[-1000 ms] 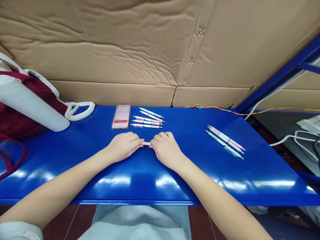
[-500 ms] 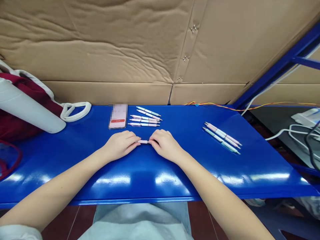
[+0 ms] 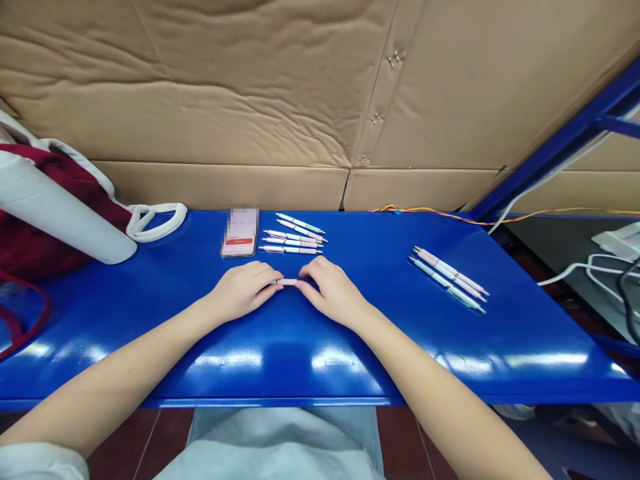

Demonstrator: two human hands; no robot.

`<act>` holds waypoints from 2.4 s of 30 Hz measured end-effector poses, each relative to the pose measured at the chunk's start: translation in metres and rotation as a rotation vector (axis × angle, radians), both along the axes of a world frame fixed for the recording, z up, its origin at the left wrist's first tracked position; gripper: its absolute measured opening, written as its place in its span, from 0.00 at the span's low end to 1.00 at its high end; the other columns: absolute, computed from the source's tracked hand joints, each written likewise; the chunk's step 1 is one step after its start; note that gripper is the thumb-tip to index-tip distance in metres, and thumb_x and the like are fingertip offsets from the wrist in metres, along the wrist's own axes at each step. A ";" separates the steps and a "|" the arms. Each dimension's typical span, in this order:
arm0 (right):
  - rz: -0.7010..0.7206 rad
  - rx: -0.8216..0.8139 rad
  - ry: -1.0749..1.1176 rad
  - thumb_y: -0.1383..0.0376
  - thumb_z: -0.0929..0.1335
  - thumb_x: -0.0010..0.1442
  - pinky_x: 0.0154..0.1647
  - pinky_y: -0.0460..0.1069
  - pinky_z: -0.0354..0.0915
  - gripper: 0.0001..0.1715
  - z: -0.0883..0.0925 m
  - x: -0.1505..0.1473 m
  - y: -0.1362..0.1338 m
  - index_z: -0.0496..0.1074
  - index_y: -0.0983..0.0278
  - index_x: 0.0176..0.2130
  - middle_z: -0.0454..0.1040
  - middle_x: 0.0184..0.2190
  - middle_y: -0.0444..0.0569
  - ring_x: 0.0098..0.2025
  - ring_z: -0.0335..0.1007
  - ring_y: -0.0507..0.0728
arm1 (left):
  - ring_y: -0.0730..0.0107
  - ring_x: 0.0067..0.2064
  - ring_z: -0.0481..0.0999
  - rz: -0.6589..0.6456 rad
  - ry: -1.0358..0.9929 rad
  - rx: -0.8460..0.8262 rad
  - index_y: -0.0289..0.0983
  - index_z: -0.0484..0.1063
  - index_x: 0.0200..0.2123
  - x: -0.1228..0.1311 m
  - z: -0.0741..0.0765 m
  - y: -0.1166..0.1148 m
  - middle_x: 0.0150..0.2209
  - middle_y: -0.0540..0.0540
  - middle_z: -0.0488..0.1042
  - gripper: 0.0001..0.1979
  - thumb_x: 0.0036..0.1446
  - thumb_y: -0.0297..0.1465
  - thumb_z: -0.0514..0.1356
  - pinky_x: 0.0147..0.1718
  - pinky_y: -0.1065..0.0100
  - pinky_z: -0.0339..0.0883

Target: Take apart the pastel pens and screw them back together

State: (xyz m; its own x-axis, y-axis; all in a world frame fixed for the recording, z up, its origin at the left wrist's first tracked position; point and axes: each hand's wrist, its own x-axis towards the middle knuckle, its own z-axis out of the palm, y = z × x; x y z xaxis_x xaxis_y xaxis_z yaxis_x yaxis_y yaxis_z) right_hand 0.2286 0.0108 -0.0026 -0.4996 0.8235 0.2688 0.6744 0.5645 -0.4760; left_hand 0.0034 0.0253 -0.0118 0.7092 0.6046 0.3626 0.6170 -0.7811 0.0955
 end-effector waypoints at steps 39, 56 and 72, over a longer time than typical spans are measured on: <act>-0.040 0.021 -0.085 0.66 0.66 0.59 0.41 0.51 0.58 0.04 -0.010 0.009 0.010 0.71 0.63 0.36 0.72 0.34 0.49 0.38 0.66 0.56 | 0.66 0.38 0.71 0.039 0.087 -0.065 0.37 0.73 0.40 -0.010 0.007 0.006 0.36 0.45 0.73 0.14 0.64 0.36 0.50 0.39 0.65 0.65; -0.043 0.023 -0.108 0.61 0.66 0.60 0.38 0.50 0.56 0.09 0.002 0.019 0.008 0.75 0.62 0.38 0.74 0.32 0.49 0.36 0.67 0.56 | 0.62 0.42 0.70 0.045 0.031 -0.136 0.37 0.71 0.45 -0.010 0.015 0.005 0.42 0.43 0.72 0.17 0.60 0.42 0.55 0.42 0.62 0.64; 0.101 -0.084 -0.222 0.65 0.67 0.59 0.41 0.50 0.54 0.07 0.010 0.008 -0.003 0.73 0.62 0.38 0.74 0.35 0.47 0.38 0.66 0.55 | 0.66 0.39 0.66 -0.093 -0.004 -0.077 0.38 0.74 0.36 0.011 0.000 -0.008 0.37 0.46 0.73 0.11 0.62 0.36 0.54 0.37 0.65 0.59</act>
State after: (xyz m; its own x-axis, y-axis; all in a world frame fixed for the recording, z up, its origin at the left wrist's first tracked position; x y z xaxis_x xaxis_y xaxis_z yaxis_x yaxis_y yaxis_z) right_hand 0.2364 0.0078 0.0072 -0.6196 0.7812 0.0766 0.7097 0.5992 -0.3706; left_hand 0.0144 0.0169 -0.0115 0.7621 0.5625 0.3205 0.5418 -0.8251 0.1600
